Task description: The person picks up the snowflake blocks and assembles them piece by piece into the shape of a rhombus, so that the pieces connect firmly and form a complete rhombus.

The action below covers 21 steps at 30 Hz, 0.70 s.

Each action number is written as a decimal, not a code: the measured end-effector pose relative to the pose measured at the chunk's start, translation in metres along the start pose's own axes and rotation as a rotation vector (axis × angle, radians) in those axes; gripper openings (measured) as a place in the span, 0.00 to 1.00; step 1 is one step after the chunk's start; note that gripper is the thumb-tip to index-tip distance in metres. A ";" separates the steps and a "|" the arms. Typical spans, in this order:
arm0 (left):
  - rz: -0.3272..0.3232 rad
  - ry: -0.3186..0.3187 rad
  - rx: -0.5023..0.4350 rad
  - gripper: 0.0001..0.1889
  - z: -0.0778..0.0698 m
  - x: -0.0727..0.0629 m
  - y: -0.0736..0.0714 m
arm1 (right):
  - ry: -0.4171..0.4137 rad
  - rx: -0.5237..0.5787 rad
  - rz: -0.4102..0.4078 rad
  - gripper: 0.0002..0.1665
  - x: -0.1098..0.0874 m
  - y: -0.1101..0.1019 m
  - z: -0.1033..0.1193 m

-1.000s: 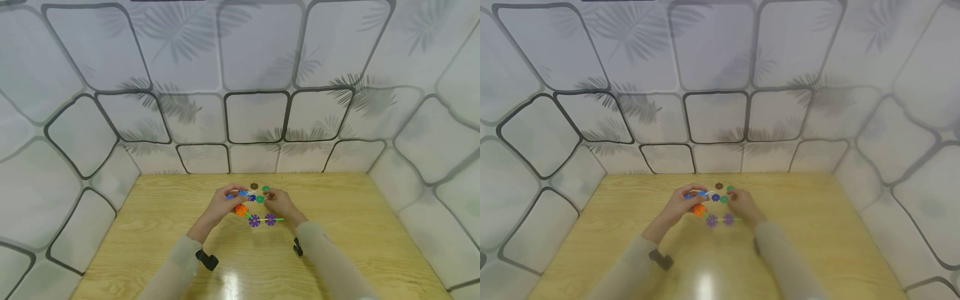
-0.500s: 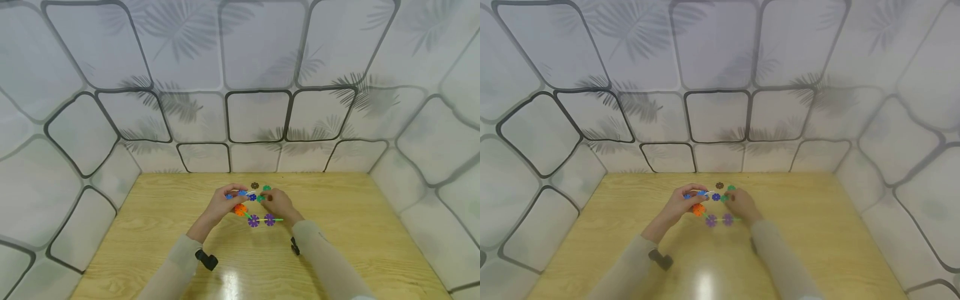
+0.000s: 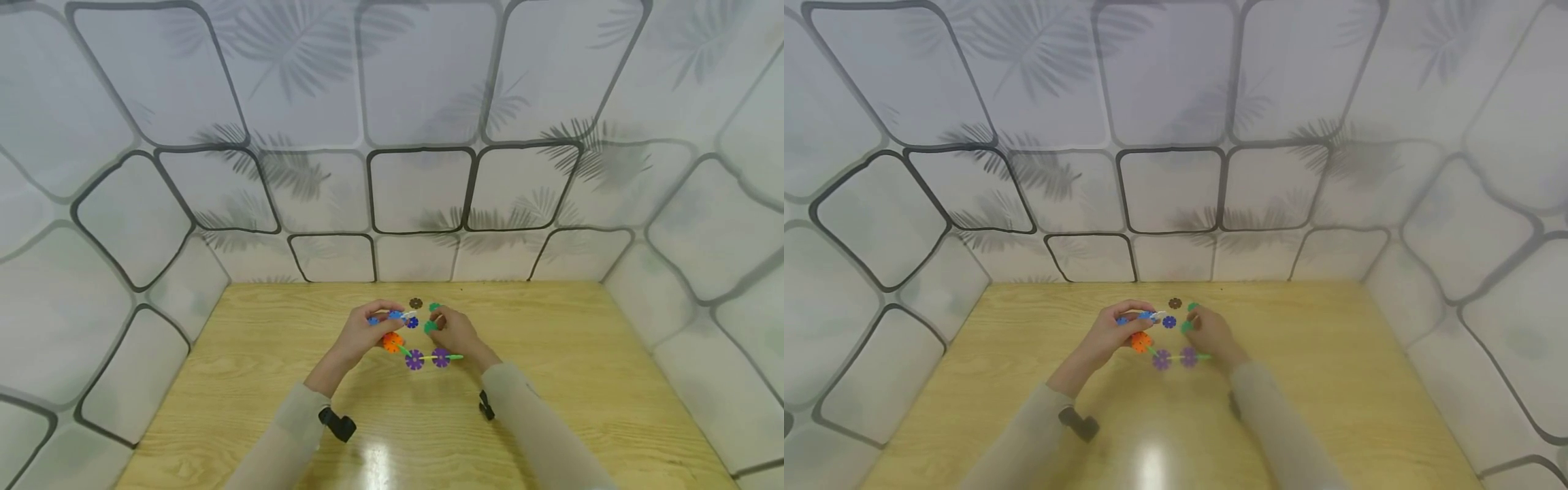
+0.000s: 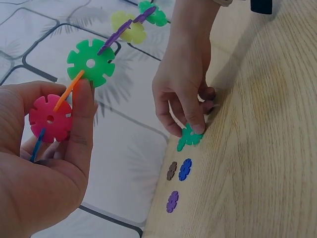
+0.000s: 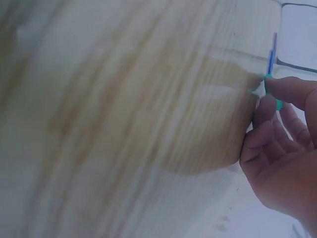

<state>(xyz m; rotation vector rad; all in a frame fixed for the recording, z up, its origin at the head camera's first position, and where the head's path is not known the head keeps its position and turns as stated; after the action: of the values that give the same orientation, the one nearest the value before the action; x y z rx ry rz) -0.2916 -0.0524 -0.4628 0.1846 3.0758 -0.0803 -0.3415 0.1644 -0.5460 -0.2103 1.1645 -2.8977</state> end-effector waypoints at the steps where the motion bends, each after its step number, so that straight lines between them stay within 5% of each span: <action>1: -0.002 0.000 0.001 0.15 0.000 0.000 0.000 | 0.001 0.012 -0.001 0.15 -0.001 -0.002 0.001; 10: -0.008 0.011 0.021 0.20 -0.002 -0.001 -0.002 | 0.038 0.114 0.003 0.15 -0.008 -0.014 0.010; 21: -0.022 0.015 0.035 0.18 -0.001 -0.001 -0.006 | -0.111 0.198 -0.041 0.18 -0.012 -0.041 0.036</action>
<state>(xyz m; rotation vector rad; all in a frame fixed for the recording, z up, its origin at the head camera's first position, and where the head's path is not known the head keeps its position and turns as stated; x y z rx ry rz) -0.2918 -0.0580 -0.4610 0.1538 3.0929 -0.1339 -0.3231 0.1700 -0.4932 -0.3901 0.8602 -2.9670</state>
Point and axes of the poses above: each hand's wrist, its own x-axis towards the middle knuckle, its own y-axis out of the palm, z = x × y, the point moved 5 cm from there along x, towards the middle knuckle, and after that the axes turned 14 degrees about -z, right-handed, at the moved point
